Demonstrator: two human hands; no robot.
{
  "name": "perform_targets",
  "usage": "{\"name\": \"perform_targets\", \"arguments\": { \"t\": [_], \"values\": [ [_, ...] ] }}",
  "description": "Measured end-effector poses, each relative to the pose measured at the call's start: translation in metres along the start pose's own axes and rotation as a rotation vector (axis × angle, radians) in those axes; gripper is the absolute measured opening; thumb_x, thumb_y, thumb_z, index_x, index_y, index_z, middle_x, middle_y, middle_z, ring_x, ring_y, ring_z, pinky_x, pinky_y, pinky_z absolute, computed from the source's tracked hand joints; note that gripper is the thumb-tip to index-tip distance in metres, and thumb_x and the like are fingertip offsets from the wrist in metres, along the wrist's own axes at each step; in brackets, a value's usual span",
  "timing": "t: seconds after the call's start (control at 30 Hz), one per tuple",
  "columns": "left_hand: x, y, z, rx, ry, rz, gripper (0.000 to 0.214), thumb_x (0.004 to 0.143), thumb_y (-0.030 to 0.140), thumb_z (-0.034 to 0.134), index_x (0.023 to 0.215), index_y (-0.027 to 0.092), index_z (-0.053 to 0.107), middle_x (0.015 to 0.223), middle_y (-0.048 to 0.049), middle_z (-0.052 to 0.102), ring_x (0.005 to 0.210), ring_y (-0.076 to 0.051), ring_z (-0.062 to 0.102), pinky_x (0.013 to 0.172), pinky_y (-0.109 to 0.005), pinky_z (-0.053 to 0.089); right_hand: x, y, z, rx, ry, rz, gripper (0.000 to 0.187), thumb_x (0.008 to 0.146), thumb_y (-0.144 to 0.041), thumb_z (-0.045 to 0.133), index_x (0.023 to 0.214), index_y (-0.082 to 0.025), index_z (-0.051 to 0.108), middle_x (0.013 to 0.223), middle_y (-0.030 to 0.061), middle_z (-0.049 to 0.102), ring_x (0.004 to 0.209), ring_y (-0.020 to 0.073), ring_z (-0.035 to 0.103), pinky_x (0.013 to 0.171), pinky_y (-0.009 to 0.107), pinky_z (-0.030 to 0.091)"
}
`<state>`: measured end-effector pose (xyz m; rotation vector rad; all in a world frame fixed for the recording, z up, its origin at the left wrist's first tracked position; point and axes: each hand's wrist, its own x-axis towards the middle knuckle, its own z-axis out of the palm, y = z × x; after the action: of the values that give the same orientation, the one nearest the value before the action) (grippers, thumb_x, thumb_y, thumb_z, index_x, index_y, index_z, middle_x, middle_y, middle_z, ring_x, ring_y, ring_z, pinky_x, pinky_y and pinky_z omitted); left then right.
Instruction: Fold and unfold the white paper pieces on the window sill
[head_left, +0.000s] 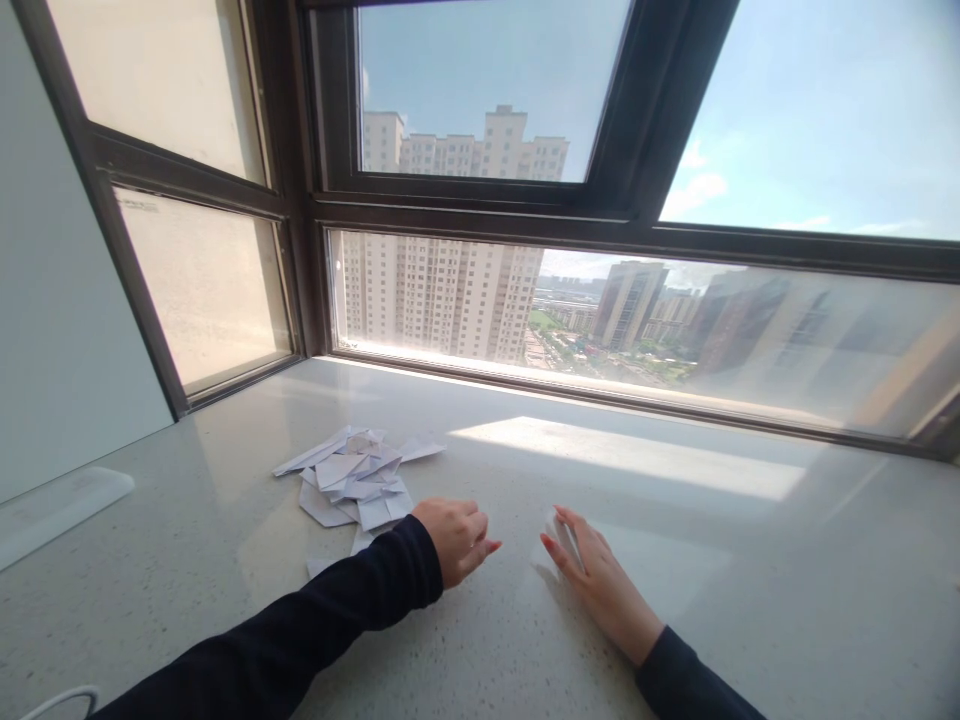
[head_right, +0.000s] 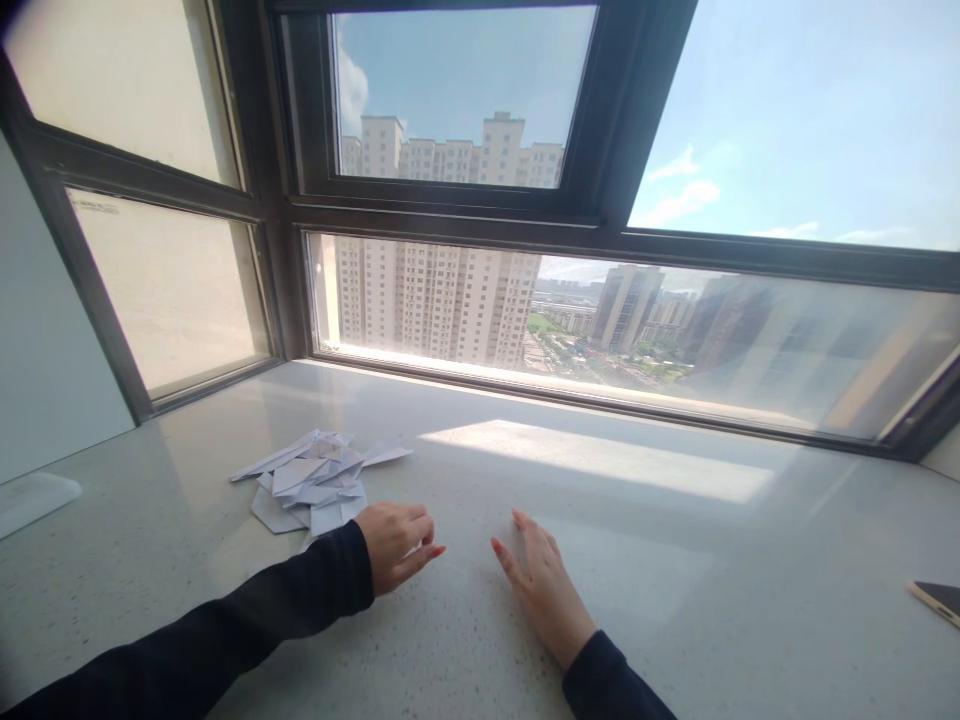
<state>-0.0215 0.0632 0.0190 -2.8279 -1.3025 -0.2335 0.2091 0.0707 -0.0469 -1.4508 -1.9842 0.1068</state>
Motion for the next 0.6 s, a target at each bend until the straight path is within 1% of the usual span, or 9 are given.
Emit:
{"name": "perform_targets", "arguments": {
  "t": [0.07,0.17,0.23,0.37,0.6],
  "values": [
    [-0.005,0.016,0.005,0.018,-0.075,-0.024,0.032,0.083,0.038,0.029,0.076,0.017,0.052,0.076,-0.0065,0.059,0.065,-0.02,0.059,0.053,-0.03,0.045,0.0,0.0,0.0,-0.033,-0.007,-0.031,0.045,0.08,-0.046,0.036,0.112,-0.015,0.044,0.113,0.0142,0.054,0.107,0.0252,0.047,0.09,0.043,0.039],
    [-0.011,0.025,0.015,0.031,-0.079,-0.067,0.027,0.082,0.033,0.029,0.075,0.017,0.05,0.076,-0.006,0.059,0.065,-0.021,0.059,0.052,-0.03,0.045,-0.001,-0.002,0.0,-0.086,-0.047,-0.065,0.048,0.08,-0.046,0.036,0.115,-0.014,0.044,0.119,0.0144,0.05,0.112,0.0246,0.043,0.092,0.042,0.037],
    [-0.012,0.024,0.02,0.031,-0.065,-0.08,0.025,0.082,0.031,0.029,0.076,0.018,0.048,0.078,-0.0058,0.06,0.067,-0.02,0.058,0.053,-0.029,0.045,0.0,-0.003,-0.001,-0.121,-0.1,-0.083,0.05,0.08,-0.046,0.036,0.116,-0.013,0.045,0.119,0.0144,0.05,0.113,0.0249,0.042,0.094,0.044,0.035],
    [-0.012,0.018,0.022,0.001,-0.065,-0.042,0.025,0.083,0.031,0.027,0.076,0.019,0.047,0.08,-0.0051,0.059,0.067,-0.019,0.057,0.054,-0.028,0.044,-0.001,-0.006,-0.004,-0.183,-0.21,-0.093,0.052,0.08,-0.046,0.036,0.118,-0.012,0.046,0.122,0.013,0.048,0.116,0.0255,0.038,0.097,0.046,0.029],
    [-0.011,0.016,0.024,-0.053,-0.057,-0.04,0.023,0.082,0.03,0.028,0.074,0.019,0.046,0.078,-0.0044,0.059,0.067,-0.018,0.057,0.053,-0.026,0.042,-0.002,-0.009,-0.007,-0.211,-0.24,-0.107,0.052,0.081,-0.046,0.033,0.119,-0.013,0.046,0.124,0.0114,0.046,0.118,0.0249,0.036,0.098,0.046,0.028]
  ]
}}
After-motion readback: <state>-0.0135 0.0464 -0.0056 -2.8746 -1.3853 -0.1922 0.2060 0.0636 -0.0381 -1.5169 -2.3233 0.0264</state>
